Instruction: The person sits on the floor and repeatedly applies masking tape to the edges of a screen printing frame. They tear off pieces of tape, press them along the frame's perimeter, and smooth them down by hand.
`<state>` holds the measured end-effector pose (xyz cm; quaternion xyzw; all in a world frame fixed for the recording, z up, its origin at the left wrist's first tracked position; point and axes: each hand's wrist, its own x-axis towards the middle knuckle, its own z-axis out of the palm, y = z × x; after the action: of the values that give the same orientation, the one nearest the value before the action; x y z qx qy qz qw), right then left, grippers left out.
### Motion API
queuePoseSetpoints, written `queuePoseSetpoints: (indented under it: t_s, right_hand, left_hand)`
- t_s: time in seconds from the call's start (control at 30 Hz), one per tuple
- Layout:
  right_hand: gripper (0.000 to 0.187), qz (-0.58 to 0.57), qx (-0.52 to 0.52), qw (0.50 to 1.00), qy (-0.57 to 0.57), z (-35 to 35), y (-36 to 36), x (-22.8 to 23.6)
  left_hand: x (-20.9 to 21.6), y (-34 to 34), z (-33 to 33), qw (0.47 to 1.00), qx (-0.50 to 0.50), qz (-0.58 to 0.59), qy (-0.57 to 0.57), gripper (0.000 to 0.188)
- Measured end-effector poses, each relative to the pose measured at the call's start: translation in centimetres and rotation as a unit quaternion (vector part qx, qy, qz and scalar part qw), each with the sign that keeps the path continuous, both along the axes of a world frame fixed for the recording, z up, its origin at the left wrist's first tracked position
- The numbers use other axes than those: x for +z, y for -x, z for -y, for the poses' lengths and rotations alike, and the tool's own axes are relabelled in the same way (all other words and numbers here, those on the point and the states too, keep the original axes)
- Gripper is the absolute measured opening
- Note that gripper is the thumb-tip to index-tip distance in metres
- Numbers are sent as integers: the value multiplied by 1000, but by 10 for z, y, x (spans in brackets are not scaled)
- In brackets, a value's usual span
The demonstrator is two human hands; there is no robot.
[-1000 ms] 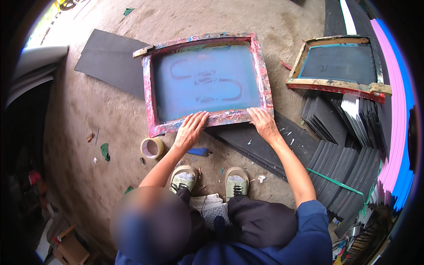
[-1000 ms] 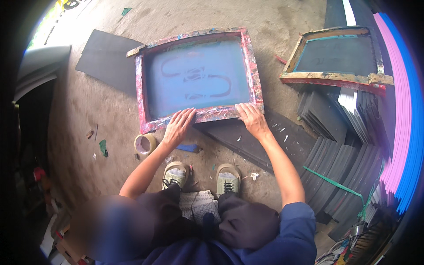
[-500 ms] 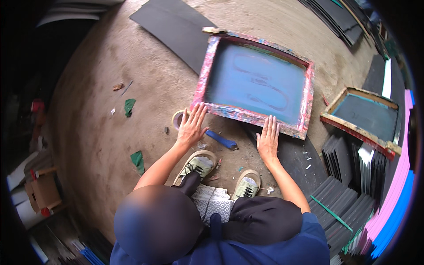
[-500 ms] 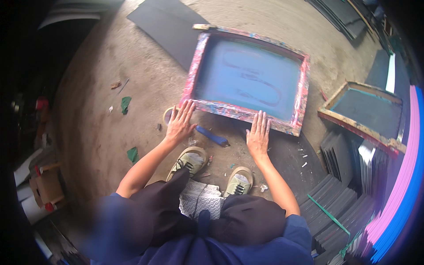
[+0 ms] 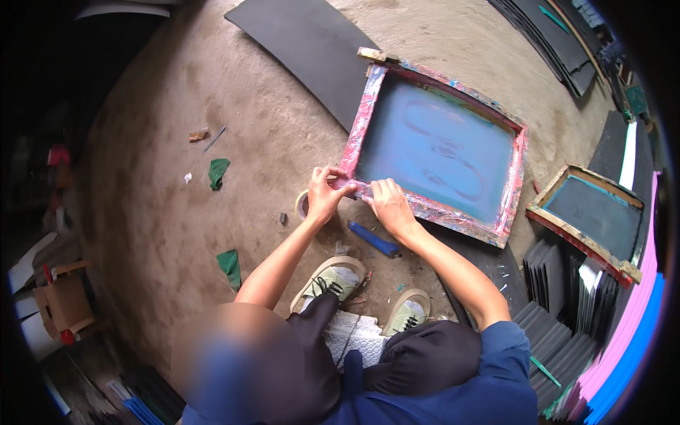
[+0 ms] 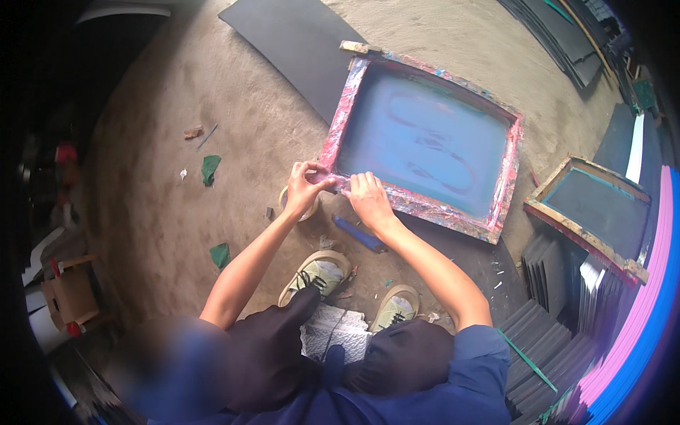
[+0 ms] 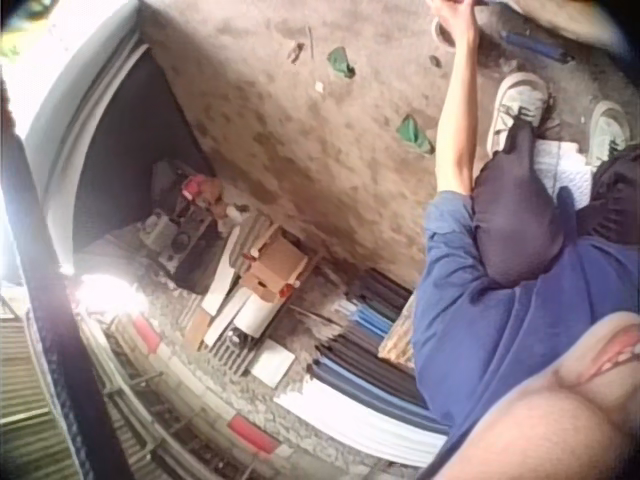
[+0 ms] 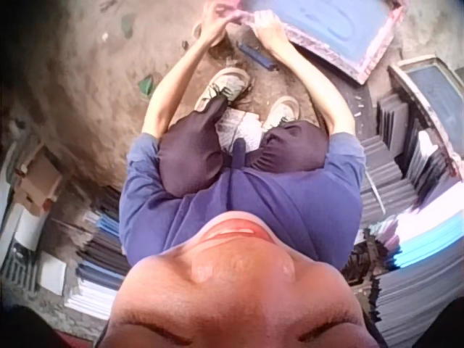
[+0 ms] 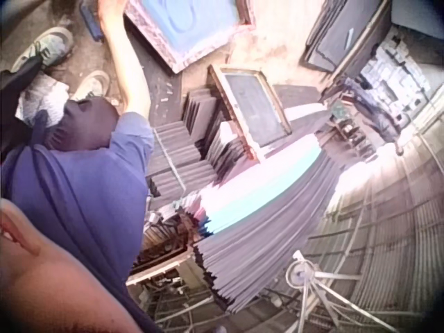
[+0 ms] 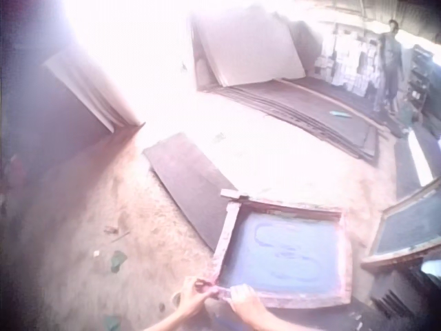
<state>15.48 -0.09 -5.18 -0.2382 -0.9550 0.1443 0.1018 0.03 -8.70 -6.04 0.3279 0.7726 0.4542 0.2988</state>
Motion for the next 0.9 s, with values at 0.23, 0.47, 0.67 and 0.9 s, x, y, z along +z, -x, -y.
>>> queuePoseSetpoints:
  t_s: [0.23, 0.47, 0.67, 0.9]
  right_hand:
    - [21, 17, -3, 999, 46, 9, 41, -3]
    - [18, -5, -9, 997, 82, 6, 47, -6]
    - [50, -18, -12, 996, 87, 3, -7, 4]
    - [72, 62, -56, 996, 16, -32, -147, 18]
  left_hand:
    - [0, 7, -2, 995, 25, 91, -35, 14]
    - [-4, 10, 2, 999, -8, 51, -6, 18]
    - [22, 0, -4, 957, -127, -260, -3, 30]
    - [24, -18, -14, 811, -368, -454, -34, 38]
